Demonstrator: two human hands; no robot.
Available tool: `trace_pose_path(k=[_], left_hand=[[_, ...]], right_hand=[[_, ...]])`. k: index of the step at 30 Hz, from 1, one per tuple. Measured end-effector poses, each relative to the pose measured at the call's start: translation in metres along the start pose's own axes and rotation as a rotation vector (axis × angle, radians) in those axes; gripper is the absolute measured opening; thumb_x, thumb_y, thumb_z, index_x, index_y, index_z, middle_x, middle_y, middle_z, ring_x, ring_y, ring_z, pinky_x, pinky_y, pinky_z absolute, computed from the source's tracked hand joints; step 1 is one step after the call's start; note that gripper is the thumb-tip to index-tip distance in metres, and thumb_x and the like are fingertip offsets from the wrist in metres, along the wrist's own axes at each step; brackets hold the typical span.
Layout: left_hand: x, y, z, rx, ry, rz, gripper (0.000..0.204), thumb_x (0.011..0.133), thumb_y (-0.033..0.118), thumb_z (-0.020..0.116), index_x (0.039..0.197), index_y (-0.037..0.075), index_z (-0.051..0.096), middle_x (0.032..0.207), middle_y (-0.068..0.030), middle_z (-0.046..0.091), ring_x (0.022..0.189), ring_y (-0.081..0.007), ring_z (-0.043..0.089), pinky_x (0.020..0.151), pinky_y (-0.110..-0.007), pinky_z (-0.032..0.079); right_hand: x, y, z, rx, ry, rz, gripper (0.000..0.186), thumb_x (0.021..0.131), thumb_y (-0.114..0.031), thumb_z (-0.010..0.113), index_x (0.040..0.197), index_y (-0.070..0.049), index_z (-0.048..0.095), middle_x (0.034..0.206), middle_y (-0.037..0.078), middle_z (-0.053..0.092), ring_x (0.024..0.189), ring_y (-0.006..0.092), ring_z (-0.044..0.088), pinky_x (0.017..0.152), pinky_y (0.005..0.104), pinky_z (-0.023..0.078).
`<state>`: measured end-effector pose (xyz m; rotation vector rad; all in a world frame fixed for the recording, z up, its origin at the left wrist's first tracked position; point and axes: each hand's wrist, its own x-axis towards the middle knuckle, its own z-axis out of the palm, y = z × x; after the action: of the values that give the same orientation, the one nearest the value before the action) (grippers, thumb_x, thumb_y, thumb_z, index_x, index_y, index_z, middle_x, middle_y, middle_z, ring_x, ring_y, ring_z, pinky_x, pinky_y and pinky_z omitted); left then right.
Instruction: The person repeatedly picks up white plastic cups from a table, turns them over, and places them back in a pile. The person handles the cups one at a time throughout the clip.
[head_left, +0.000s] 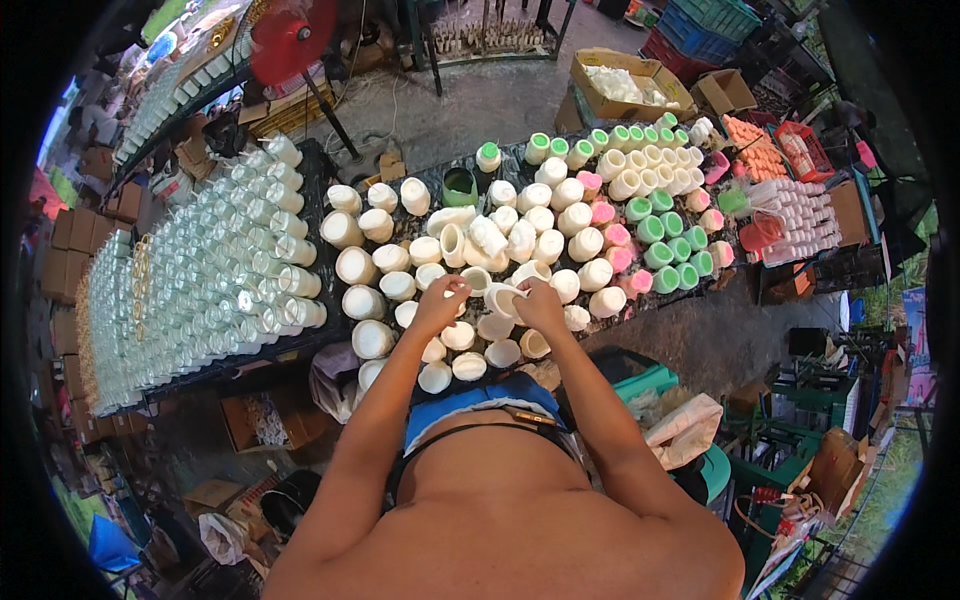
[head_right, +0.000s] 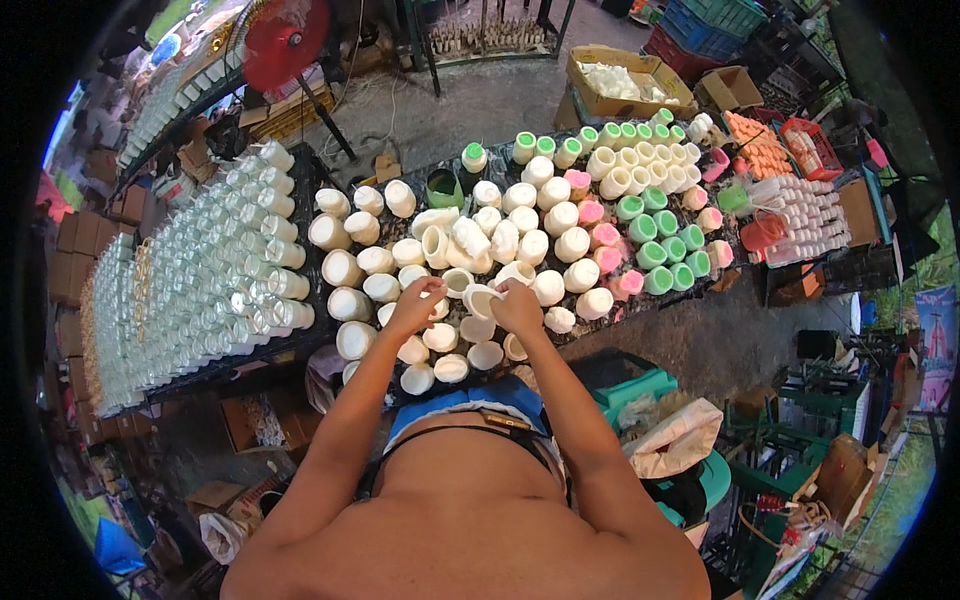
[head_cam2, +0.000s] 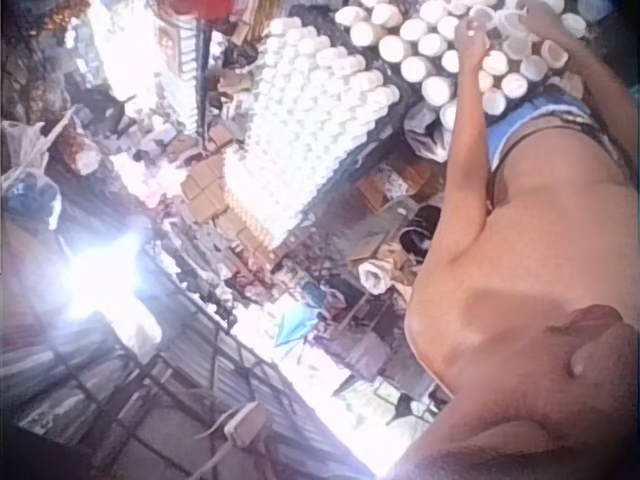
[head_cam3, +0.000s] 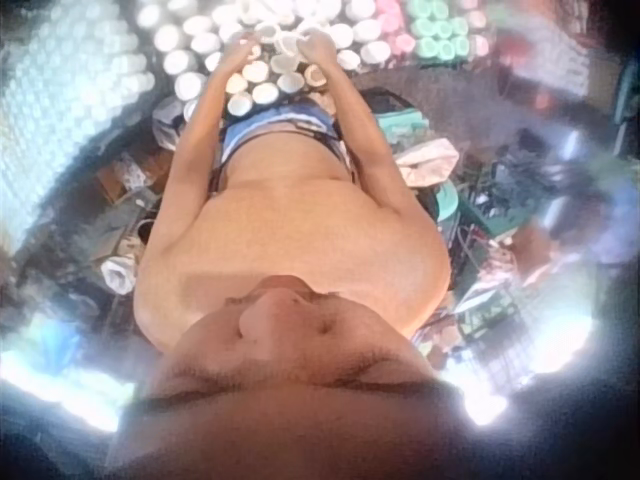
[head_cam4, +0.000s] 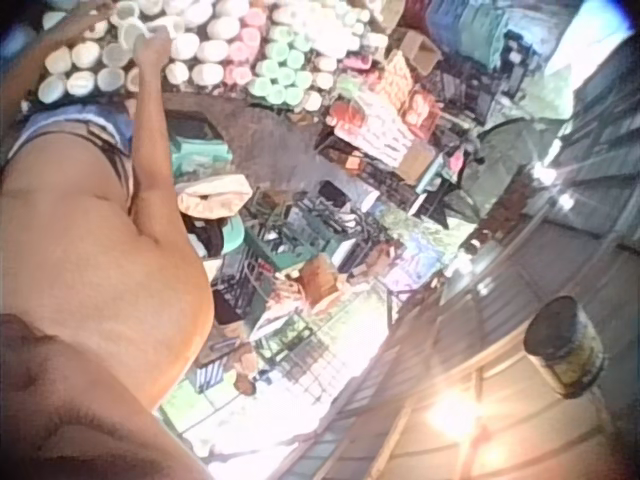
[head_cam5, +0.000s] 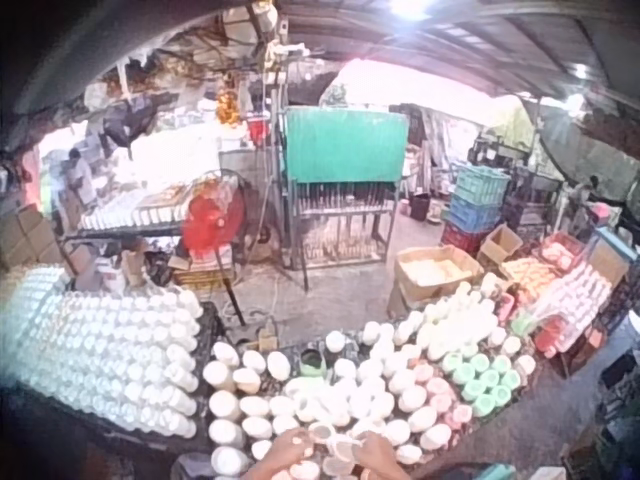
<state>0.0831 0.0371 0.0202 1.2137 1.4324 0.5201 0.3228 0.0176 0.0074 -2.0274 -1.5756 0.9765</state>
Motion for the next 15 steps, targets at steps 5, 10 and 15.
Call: trace_pose_path(k=[5,10,15], left_hand=[[0.007,0.001,0.014,0.716,0.089,0.513,0.033,0.083,0.007,0.068,0.116,0.007,0.062,0.117,-0.0125,0.061,0.096,-0.0337,0.068,0.083,-0.044,0.056],[0.054,0.004,0.019,1.086,-0.047,0.527,0.029,0.081,0.008,0.07,0.109,0.009,0.062,0.109,-0.0126,0.067,0.093,-0.0334,0.07,0.077,-0.047,0.057],[0.076,0.001,0.005,1.066,0.034,0.629,0.013,0.086,0.007,0.061,0.099,0.006,0.064,0.097,-0.0135,0.067,0.083,-0.033,0.071,0.07,-0.046,0.058]], right_hand=[[0.034,0.016,0.021,0.015,-0.052,-0.065,0.03,0.077,-0.021,0.074,0.098,0.001,0.07,0.073,0.016,0.071,0.061,0.0251,0.07,0.063,0.0383,0.055],[0.048,-0.001,0.014,-0.064,-0.23,-0.185,0.029,0.076,-0.021,0.074,0.1,-0.005,0.074,0.086,0.016,0.073,0.072,0.0287,0.07,0.07,0.0394,0.056],[0.048,0.008,0.019,-0.104,-0.222,-0.322,0.033,0.076,-0.022,0.078,0.102,-0.003,0.074,0.089,0.018,0.074,0.068,0.0272,0.072,0.068,0.0373,0.057]])
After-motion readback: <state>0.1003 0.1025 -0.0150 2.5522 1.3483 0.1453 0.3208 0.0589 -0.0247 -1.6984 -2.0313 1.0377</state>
